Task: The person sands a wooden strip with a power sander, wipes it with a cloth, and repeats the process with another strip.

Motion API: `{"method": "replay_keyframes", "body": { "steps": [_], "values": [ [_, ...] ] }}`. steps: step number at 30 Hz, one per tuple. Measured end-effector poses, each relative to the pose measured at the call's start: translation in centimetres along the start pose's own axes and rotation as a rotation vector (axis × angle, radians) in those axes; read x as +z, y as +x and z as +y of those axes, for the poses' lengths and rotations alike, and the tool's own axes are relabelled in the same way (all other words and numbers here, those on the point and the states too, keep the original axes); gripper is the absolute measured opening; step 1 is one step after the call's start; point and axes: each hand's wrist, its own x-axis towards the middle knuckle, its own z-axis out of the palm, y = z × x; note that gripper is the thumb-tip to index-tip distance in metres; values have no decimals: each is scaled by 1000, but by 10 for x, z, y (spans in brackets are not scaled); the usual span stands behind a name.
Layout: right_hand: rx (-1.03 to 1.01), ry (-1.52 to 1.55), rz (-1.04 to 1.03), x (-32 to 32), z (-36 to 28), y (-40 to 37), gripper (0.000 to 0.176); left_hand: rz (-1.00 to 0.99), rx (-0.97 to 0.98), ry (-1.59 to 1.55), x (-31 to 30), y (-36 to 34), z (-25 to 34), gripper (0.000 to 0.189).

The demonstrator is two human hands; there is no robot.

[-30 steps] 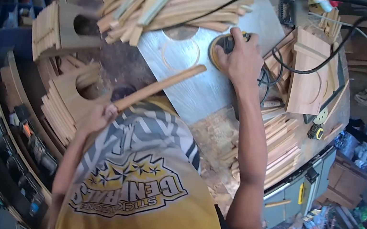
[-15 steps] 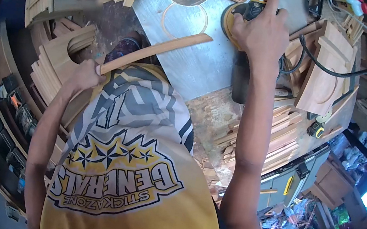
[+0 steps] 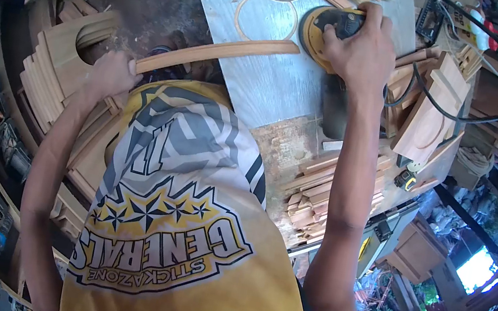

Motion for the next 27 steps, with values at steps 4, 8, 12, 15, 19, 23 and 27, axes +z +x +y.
{"method": "replay_keyframes", "body": {
  "steps": [4,8,12,15,19,23,27],
  "values": [
    [-151,51,-44,-16,-20,-2,55,2,39,26,-8,10,-6,44],
    [-277,-3,10,-29,-38,3,51,-19,53,61,-26,10,0,46],
    [-328,162,-140,-46,-65,3,51,-119,11,88,-27,15,3,46],
    [-325,225,-234,-32,-75,0,52,-98,5,80,-22,14,3,45],
    [-409,140,-272,-22,-90,2,50,-21,39,83,-18,9,-1,43],
    [-563,86,-143,-10,-85,1,50,16,88,125,-16,15,-2,44],
    [-432,125,-303,-29,-90,9,51,-7,71,107,-11,13,-5,44]
  ]
}}
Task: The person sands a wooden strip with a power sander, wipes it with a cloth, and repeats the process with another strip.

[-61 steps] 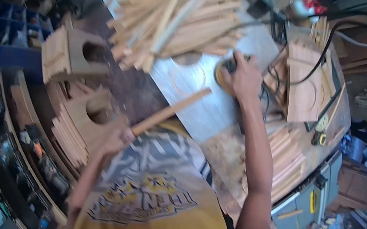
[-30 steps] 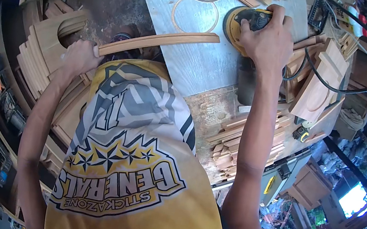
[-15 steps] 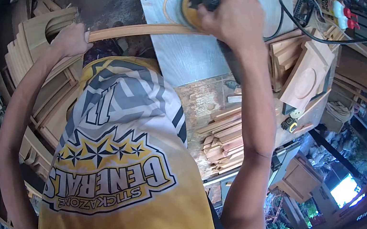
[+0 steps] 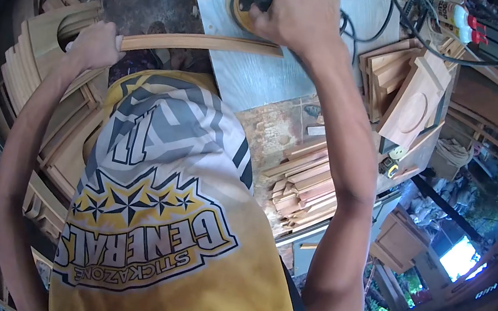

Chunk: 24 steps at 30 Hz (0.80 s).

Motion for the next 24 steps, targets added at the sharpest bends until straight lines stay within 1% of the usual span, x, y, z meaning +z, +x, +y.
{"method": "replay_keyframes", "body": {
  "steps": [1,3,4,6,7,9,10,12,13,15,18,19,21,24],
  "values": [
    [-13,9,19,-5,0,-2,51,-12,7,3,4,-1,-2,44],
    [-42,26,60,-10,0,-6,51,79,29,39,9,-2,-2,43],
    [-36,24,60,-12,1,-8,51,78,35,40,9,-1,-1,43],
    [-48,44,-15,-13,-2,-9,51,73,1,10,5,-1,0,44],
    [-50,44,-15,-7,-1,-10,51,74,0,9,4,-1,0,44],
    [-143,19,42,10,1,-13,51,7,0,3,0,0,2,44],
    [-146,21,43,12,2,-13,51,7,-4,3,-3,0,4,44],
    [-59,82,-28,10,-5,-14,52,-33,-18,12,-5,-3,8,44],
    [-54,86,-32,12,-6,-15,52,-41,-16,14,-3,-4,7,44],
    [-128,68,-20,13,-4,-13,53,19,25,35,-1,-2,5,42],
    [-154,3,-20,17,-1,-11,54,49,42,40,0,-1,4,40],
    [-158,4,-24,17,-2,-11,54,47,37,37,1,0,3,40],
    [-92,38,-23,14,-5,-12,53,-57,12,-27,0,3,4,41],
    [-92,47,-58,8,6,-9,53,-23,18,-46,2,1,3,40]
  ]
}}
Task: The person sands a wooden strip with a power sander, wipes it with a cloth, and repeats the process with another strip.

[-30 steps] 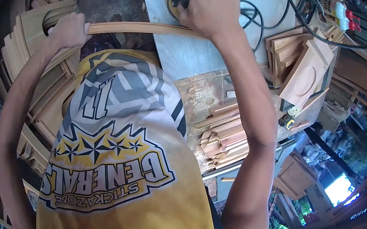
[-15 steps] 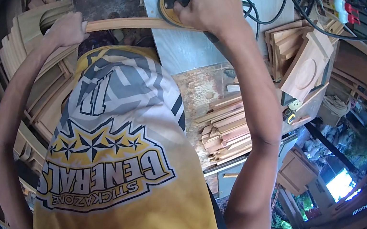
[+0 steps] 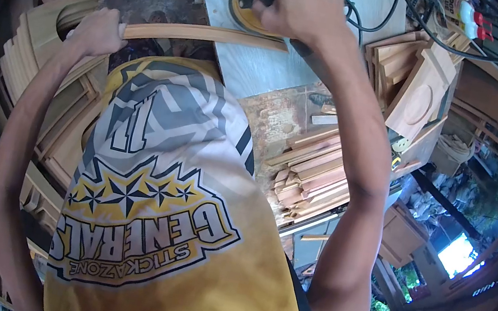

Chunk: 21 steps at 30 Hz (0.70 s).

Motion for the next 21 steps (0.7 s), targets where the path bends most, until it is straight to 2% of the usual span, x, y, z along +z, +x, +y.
{"method": "replay_keyframes", "body": {
  "steps": [4,6,9,13,15,21],
  "values": [
    [-22,-19,60,-14,-2,-8,53,-53,-22,41,0,0,3,39],
    [-5,6,47,-15,-7,-11,51,12,2,88,2,0,1,40],
    [-70,48,45,8,-5,-14,49,-9,-11,85,4,3,1,43],
    [-41,78,44,9,-12,-21,49,33,8,99,4,-4,4,43],
    [-9,-5,-27,5,-14,-18,50,6,-6,85,1,1,5,43],
    [-19,-4,-2,8,-8,-20,51,27,-14,76,2,-4,9,42]
  ]
}}
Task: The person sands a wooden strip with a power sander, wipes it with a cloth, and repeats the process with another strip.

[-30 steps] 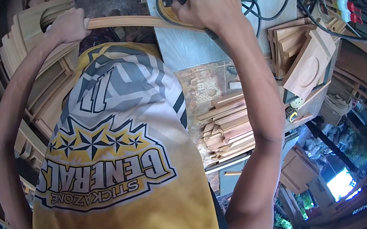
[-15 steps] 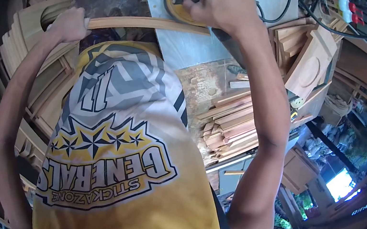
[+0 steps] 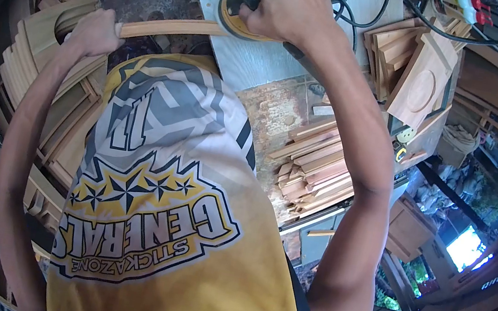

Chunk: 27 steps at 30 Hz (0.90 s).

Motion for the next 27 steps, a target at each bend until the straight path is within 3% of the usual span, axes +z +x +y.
{"method": "replay_keyframes", "body": {
  "steps": [12,27],
  "values": [
    [54,-74,-61,-6,-2,-8,50,30,-15,-70,12,-5,-1,40],
    [-24,-63,-27,-2,8,-2,51,60,-10,-97,17,-10,2,40]
  ]
}}
